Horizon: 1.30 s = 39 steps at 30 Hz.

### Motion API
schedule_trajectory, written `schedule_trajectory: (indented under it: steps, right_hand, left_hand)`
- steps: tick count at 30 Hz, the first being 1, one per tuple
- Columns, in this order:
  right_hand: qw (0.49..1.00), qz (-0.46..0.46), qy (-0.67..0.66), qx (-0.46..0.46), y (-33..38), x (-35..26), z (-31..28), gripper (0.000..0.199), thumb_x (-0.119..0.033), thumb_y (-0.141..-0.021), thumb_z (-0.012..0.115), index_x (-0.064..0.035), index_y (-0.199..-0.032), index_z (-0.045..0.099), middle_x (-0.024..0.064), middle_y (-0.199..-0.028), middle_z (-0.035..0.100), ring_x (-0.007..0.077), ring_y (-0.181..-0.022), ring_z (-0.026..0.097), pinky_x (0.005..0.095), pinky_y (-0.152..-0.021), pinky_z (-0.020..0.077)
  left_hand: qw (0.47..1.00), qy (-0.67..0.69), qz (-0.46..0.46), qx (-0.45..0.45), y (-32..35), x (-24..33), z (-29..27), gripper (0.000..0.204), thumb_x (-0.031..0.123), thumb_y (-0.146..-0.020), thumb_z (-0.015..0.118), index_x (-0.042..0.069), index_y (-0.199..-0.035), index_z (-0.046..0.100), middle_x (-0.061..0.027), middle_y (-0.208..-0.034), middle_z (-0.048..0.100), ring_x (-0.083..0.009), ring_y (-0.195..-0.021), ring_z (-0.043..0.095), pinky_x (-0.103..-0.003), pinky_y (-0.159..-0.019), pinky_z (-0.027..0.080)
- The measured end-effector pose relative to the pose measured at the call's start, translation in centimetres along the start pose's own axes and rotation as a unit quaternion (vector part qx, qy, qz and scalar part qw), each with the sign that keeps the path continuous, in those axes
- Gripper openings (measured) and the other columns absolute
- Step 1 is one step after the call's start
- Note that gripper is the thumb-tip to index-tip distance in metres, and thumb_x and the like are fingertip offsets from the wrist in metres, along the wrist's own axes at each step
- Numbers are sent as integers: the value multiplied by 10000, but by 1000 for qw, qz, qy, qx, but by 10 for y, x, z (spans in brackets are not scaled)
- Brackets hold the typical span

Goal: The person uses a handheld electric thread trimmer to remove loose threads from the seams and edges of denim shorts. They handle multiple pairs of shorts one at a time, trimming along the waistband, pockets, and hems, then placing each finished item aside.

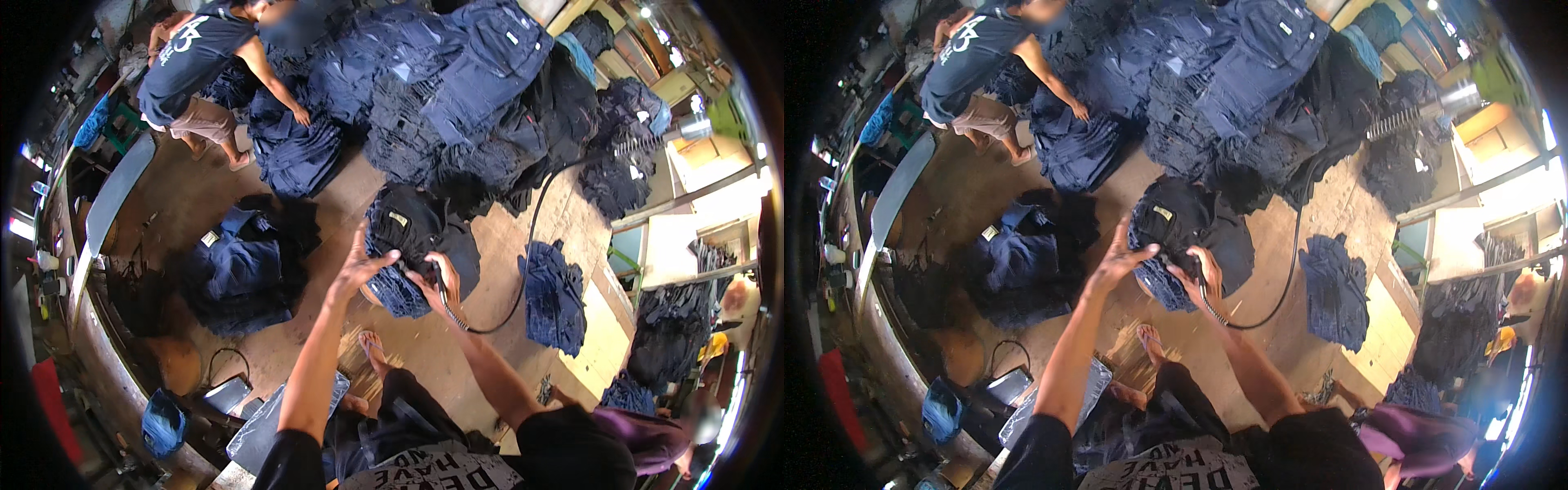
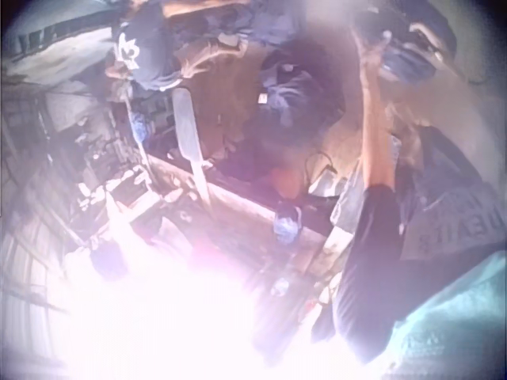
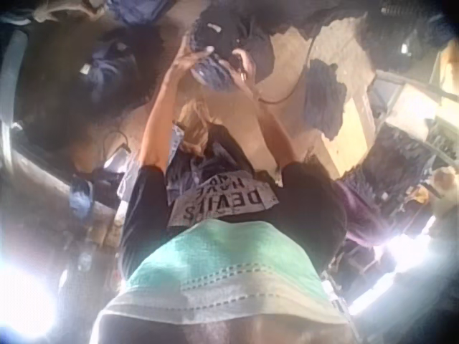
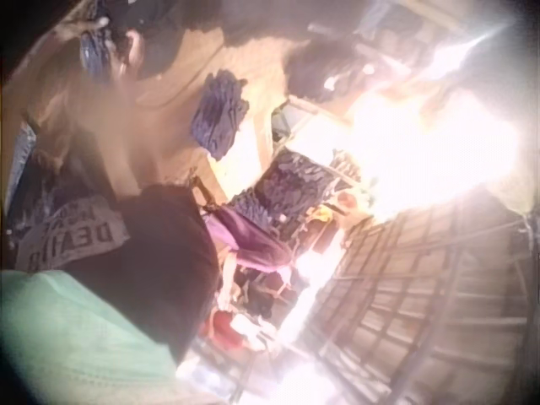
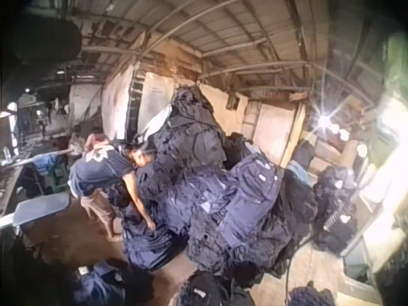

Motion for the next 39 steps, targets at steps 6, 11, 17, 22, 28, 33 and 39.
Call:
schedule_trajectory:
  steps: [6,11,17,22,28,33,39]
  right_hand:
    - [996,69,22,-48,-11,25,23,607,-70,-728,922,-41,-1273,657,225,-1320,726,457,-1247,690,506,-1058,558]
    - [999,-25,-34,5,-12,-43,-5,542,138,-735,760,-46,-1237,667,180,-1138,745,412,-1060,745,416,-949,597]
    - [976,-17,-42,-213,114,-175,42,558,92,-803,724,-70,-1330,641,196,-1081,672,418,-888,683,477,-791,573]
    - [948,-103,-167,-250,235,-310,68,537,88,-776,780,-89,-1276,695,151,-1041,676,325,-754,706,409,-656,596]
    - [808,-95,-306,-494,331,-409,153,392,-139,-923,852,-84,-1261,662,165,-1090,669,407,-906,729,481,-751,621]
    - [864,-195,-267,-381,278,-385,161,369,-117,-933,844,-60,-1250,662,181,-1182,716,404,-1072,724,465,-946,594]
    - [861,-318,-139,-373,258,-344,193,511,-300,-876,924,-88,-1263,668,170,-1342,733,406,-1346,650,567,-1289,383]
  left_hand:
    - [953,-244,65,166,-40,-7,-20,604,55,-696,898,126,-1257,685,-113,-1027,750,-252,-940,746,-385,-839,584]
    - [930,-332,85,129,19,53,-31,478,48,-665,941,94,-1078,704,-95,-961,741,-224,-849,712,-377,-801,580]
    - [929,-359,89,29,179,69,-110,297,-108,-699,763,23,-950,671,-154,-824,666,-237,-722,634,-419,-668,521]
    - [908,-392,61,136,357,60,-176,361,-148,-716,541,34,-1017,622,-192,-861,692,-350,-806,703,-415,-786,549]
    - [808,-464,-16,363,557,76,-264,406,-170,-714,511,58,-1041,586,-228,-1022,742,-449,-1037,739,-457,-886,568]
    - [663,-575,16,479,641,106,-217,692,-108,-824,633,55,-1494,567,-225,-1665,456,-471,-1498,440,-573,-1284,321]
    - [672,-473,-120,557,652,55,-140,1050,186,-761,966,43,-1612,368,-287,-1431,513,-454,-1358,527,-535,-1148,464]
Point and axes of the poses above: each hand's wrist, its own y-axis away from the middle knuckle, its own z-axis out of the palm, x = y × z, the point moved 10 cm from there along -y, towards the middle knuckle
